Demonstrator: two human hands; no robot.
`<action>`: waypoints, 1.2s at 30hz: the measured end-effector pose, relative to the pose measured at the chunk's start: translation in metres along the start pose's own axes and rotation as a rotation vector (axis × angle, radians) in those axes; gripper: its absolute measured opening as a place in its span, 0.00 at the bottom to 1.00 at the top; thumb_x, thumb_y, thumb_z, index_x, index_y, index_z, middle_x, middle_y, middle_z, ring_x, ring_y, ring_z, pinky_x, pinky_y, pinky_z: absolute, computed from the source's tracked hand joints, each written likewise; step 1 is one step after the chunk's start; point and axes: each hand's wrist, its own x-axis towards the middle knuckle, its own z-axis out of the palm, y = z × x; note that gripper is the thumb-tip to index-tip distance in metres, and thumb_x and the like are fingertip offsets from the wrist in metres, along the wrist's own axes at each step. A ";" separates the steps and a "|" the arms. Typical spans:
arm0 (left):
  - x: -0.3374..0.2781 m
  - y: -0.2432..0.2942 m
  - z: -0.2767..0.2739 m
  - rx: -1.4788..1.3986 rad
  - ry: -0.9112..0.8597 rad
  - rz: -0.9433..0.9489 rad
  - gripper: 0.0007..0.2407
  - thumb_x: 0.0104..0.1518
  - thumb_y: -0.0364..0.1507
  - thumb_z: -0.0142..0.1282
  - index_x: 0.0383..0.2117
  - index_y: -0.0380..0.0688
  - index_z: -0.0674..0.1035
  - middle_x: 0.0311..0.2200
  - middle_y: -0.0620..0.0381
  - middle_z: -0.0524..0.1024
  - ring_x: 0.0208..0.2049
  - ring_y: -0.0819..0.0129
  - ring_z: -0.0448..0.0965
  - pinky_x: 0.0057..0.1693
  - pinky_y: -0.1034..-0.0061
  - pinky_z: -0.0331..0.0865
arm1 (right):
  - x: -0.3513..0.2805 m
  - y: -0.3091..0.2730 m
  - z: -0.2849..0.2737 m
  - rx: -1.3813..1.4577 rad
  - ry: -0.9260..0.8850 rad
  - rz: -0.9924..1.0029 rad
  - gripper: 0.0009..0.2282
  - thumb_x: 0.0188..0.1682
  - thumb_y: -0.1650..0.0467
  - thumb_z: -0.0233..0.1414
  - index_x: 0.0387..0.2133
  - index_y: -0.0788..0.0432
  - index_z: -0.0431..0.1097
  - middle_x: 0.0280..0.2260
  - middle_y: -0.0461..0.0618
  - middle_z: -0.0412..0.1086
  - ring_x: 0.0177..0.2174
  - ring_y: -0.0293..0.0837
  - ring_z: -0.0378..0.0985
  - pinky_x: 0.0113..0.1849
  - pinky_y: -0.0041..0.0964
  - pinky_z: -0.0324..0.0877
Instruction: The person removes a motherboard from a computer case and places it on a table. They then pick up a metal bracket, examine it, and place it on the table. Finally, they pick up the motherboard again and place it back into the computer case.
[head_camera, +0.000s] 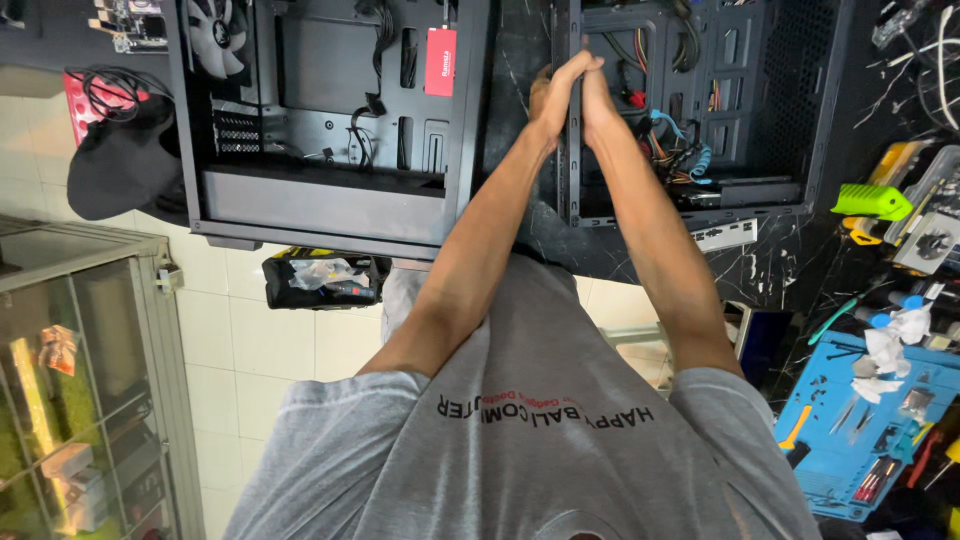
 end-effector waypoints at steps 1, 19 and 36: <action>-0.001 0.000 0.000 0.004 0.001 -0.003 0.54 0.19 0.45 0.56 0.68 0.35 0.62 0.53 0.44 0.76 0.53 0.55 0.79 0.51 0.70 0.72 | 0.000 0.000 0.000 0.004 0.002 0.003 0.36 0.44 0.45 0.37 0.58 0.57 0.63 0.60 0.55 0.62 0.59 0.48 0.65 0.58 0.41 0.60; -0.012 0.007 -0.002 0.038 -0.027 0.026 0.32 0.25 0.43 0.59 0.42 0.37 0.83 0.36 0.50 0.82 0.37 0.58 0.83 0.43 0.72 0.74 | -0.007 -0.009 0.004 0.077 0.075 0.056 0.27 0.45 0.51 0.41 0.48 0.57 0.67 0.49 0.54 0.69 0.49 0.48 0.73 0.49 0.41 0.68; 0.006 0.000 0.006 0.175 0.204 0.020 0.42 0.17 0.47 0.57 0.51 0.46 0.81 0.36 0.53 0.80 0.36 0.61 0.84 0.40 0.73 0.74 | -0.009 -0.010 0.005 0.179 0.183 0.149 0.18 0.47 0.57 0.45 0.38 0.57 0.71 0.39 0.53 0.76 0.39 0.48 0.80 0.40 0.41 0.77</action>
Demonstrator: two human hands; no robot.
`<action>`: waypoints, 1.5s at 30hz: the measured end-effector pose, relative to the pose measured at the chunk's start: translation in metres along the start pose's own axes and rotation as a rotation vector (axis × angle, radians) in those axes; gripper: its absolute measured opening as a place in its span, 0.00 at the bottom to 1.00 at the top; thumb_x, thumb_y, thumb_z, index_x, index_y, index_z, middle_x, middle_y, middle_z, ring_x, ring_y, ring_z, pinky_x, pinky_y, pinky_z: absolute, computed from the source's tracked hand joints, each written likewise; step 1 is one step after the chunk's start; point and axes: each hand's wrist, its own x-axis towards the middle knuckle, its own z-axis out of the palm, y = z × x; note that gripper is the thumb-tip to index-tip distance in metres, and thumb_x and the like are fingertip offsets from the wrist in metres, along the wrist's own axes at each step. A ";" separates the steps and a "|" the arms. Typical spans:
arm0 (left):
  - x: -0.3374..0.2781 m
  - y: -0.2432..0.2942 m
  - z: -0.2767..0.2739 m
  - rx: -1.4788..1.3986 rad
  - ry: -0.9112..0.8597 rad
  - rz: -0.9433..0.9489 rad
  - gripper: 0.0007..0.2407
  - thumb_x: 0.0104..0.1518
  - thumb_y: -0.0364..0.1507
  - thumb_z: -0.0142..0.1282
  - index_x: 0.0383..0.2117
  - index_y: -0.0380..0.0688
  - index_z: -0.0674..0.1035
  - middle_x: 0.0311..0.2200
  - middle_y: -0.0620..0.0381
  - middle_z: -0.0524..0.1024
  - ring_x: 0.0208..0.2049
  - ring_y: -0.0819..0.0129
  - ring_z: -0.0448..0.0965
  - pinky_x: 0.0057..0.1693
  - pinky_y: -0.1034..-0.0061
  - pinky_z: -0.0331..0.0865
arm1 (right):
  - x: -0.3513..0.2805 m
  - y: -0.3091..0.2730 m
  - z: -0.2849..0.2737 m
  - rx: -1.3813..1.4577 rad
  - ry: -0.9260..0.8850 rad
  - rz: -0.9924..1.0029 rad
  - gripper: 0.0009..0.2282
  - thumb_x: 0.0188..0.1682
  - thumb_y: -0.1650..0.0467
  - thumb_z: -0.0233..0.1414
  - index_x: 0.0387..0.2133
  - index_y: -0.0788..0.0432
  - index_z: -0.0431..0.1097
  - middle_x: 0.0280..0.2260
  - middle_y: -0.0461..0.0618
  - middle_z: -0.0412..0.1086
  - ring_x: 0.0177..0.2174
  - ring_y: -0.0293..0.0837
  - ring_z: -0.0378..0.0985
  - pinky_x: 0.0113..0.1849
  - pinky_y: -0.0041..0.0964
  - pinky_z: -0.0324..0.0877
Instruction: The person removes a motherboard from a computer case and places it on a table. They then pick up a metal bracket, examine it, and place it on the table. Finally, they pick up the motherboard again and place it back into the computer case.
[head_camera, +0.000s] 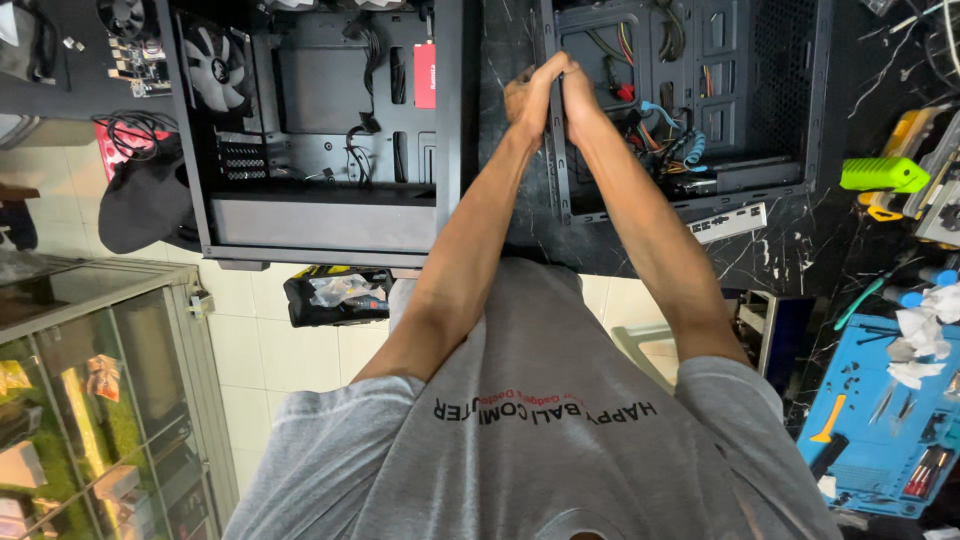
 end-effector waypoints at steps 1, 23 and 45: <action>-0.001 -0.001 -0.001 0.004 0.000 -0.001 0.42 0.17 0.47 0.57 0.51 0.46 0.81 0.36 0.53 0.80 0.36 0.61 0.84 0.40 0.73 0.74 | 0.000 0.000 -0.001 0.003 0.002 0.002 0.18 0.47 0.57 0.45 0.38 0.57 0.71 0.39 0.53 0.76 0.39 0.48 0.80 0.40 0.41 0.77; 0.008 0.002 -0.001 -0.108 -0.234 0.241 0.46 0.29 0.50 0.60 0.63 0.42 0.69 0.59 0.45 0.74 0.59 0.56 0.76 0.63 0.71 0.68 | -0.006 -0.003 0.001 0.062 0.004 0.063 0.18 0.46 0.57 0.48 0.31 0.57 0.77 0.34 0.55 0.80 0.34 0.50 0.85 0.36 0.44 0.82; 0.016 0.003 0.001 -0.095 -0.237 0.364 0.52 0.35 0.57 0.54 0.69 0.39 0.56 0.72 0.46 0.50 0.72 0.58 0.53 0.72 0.68 0.50 | -0.004 -0.005 0.004 0.024 0.044 -0.044 0.19 0.44 0.55 0.49 0.32 0.57 0.77 0.33 0.53 0.79 0.34 0.46 0.83 0.35 0.40 0.79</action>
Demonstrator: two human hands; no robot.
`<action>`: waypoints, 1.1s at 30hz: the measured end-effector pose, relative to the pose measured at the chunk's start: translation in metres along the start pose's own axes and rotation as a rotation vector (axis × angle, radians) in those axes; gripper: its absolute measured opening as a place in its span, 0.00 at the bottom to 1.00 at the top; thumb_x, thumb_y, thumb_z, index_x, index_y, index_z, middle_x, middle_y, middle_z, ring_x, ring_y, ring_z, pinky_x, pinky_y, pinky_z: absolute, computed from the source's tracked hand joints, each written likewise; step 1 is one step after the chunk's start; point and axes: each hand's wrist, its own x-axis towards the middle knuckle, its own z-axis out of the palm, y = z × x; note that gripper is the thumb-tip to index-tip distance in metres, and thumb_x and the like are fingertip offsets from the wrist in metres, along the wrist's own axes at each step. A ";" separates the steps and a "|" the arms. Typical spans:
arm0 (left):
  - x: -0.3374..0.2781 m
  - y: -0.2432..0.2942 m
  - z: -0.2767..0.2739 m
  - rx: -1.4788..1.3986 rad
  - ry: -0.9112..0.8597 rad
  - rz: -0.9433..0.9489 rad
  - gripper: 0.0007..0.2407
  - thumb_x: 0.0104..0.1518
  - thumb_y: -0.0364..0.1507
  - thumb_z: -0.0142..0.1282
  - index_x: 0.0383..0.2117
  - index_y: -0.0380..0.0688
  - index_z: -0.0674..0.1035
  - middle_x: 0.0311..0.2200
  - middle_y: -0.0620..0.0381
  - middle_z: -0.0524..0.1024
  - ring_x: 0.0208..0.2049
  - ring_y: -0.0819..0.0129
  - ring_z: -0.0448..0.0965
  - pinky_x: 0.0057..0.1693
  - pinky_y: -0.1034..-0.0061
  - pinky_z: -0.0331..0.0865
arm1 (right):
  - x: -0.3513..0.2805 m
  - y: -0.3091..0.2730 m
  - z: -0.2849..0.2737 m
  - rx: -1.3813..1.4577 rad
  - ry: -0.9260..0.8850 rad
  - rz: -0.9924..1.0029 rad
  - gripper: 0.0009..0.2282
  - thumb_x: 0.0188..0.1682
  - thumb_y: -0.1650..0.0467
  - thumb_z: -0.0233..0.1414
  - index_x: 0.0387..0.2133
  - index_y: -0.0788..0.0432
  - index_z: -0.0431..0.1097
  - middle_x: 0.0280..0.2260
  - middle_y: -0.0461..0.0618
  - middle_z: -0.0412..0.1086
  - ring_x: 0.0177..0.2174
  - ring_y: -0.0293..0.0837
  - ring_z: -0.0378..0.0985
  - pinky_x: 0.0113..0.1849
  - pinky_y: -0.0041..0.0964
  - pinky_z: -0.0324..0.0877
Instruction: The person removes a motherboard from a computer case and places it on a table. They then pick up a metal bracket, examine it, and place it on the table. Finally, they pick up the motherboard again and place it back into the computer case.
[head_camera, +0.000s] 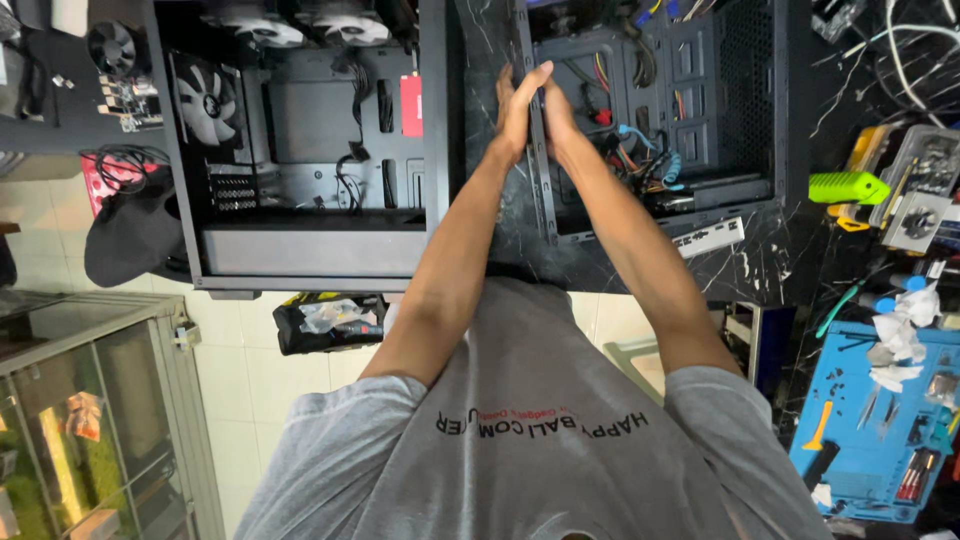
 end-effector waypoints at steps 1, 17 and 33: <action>0.002 0.001 0.000 -0.002 0.000 -0.002 0.52 0.35 0.57 0.54 0.69 0.39 0.56 0.72 0.46 0.50 0.72 0.58 0.53 0.72 0.68 0.50 | 0.000 -0.001 0.001 -0.003 0.002 0.001 0.19 0.44 0.55 0.49 0.32 0.57 0.77 0.33 0.53 0.79 0.34 0.46 0.83 0.35 0.40 0.79; 0.022 -0.015 0.001 -0.126 -0.003 0.028 0.30 0.36 0.45 0.61 0.51 0.49 0.79 0.47 0.51 0.80 0.49 0.61 0.80 0.56 0.73 0.70 | 0.018 0.004 0.001 -0.008 0.046 -0.032 0.21 0.43 0.53 0.50 0.33 0.56 0.78 0.32 0.52 0.79 0.33 0.43 0.82 0.35 0.37 0.78; 0.001 -0.005 -0.007 -0.159 -0.050 -0.129 0.26 0.35 0.47 0.60 0.42 0.48 0.81 0.41 0.51 0.82 0.44 0.62 0.81 0.53 0.73 0.73 | 0.024 0.008 -0.007 -0.141 0.159 -0.311 0.14 0.42 0.66 0.57 0.43 0.52 0.77 0.31 0.50 0.81 0.31 0.42 0.84 0.34 0.33 0.78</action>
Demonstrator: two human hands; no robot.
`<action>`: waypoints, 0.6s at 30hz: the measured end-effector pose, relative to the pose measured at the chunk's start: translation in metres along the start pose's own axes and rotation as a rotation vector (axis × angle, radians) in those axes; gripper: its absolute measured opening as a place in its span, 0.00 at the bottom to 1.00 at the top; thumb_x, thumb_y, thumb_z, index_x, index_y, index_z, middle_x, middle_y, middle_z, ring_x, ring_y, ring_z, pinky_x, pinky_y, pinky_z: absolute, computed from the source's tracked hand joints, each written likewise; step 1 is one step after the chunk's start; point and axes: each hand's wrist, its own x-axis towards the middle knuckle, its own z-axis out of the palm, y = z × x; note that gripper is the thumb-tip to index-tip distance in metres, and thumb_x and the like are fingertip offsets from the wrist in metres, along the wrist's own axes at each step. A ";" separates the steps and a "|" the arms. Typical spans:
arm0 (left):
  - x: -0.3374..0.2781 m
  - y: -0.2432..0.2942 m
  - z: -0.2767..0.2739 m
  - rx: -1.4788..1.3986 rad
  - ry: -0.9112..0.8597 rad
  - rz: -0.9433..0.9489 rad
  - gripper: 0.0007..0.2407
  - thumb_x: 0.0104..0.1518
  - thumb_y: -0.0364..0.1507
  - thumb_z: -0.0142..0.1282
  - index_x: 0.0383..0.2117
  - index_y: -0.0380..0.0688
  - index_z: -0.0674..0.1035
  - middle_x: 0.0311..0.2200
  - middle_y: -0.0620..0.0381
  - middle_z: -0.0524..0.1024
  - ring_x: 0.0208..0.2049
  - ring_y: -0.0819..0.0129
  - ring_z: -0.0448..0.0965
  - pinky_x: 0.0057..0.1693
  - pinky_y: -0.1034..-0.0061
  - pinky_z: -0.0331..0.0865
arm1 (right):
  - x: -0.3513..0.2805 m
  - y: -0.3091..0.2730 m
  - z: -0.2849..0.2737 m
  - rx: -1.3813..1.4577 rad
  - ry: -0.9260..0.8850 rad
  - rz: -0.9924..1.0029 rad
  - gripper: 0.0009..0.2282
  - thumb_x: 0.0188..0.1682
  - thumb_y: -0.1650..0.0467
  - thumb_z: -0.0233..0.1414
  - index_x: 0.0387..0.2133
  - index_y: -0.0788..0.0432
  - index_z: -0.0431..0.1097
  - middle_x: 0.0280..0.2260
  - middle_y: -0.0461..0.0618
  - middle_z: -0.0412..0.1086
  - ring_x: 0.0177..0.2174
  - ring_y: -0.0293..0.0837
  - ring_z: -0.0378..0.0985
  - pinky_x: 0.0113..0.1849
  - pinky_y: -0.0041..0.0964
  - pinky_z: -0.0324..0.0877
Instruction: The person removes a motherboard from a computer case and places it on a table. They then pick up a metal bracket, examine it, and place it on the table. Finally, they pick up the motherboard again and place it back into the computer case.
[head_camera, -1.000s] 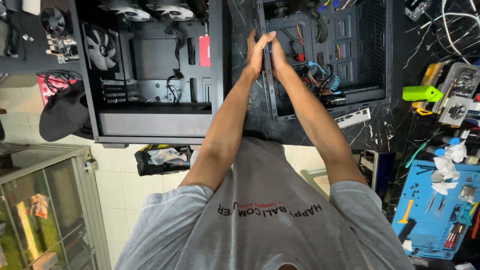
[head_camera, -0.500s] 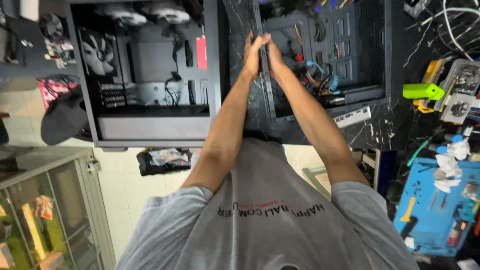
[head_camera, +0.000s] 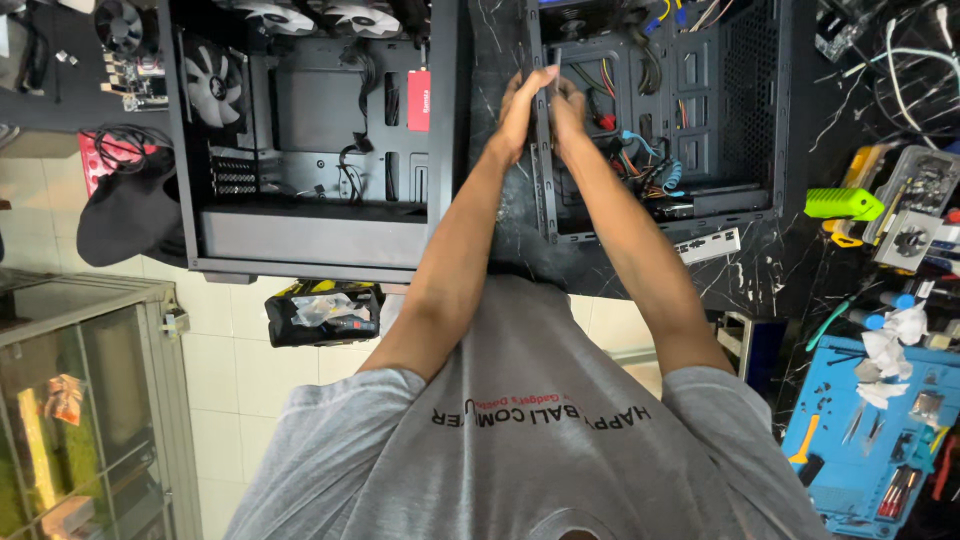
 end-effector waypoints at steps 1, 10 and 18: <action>-0.002 -0.001 0.001 -0.006 0.002 0.007 0.26 0.35 0.47 0.60 0.42 0.48 0.81 0.41 0.51 0.82 0.44 0.62 0.81 0.53 0.73 0.73 | 0.001 0.002 -0.001 -0.002 -0.006 -0.007 0.14 0.42 0.66 0.57 0.43 0.52 0.77 0.31 0.50 0.81 0.31 0.42 0.84 0.34 0.33 0.78; -0.031 0.006 0.004 -0.057 0.185 -0.143 0.56 0.20 0.52 0.59 0.68 0.38 0.61 0.59 0.48 0.73 0.57 0.61 0.76 0.60 0.72 0.71 | 0.007 0.010 -0.012 0.039 0.079 -0.064 0.13 0.39 0.80 0.50 0.30 0.59 0.83 0.26 0.50 0.81 0.23 0.41 0.81 0.24 0.37 0.76; -0.034 0.029 -0.023 0.009 0.013 0.377 0.45 0.46 0.46 0.57 0.69 0.34 0.52 0.67 0.37 0.59 0.68 0.52 0.62 0.70 0.67 0.57 | -0.007 -0.039 -0.050 0.298 0.312 -0.901 0.12 0.52 0.79 0.54 0.50 0.69 0.72 0.45 0.68 0.80 0.44 0.53 0.86 0.45 0.41 0.81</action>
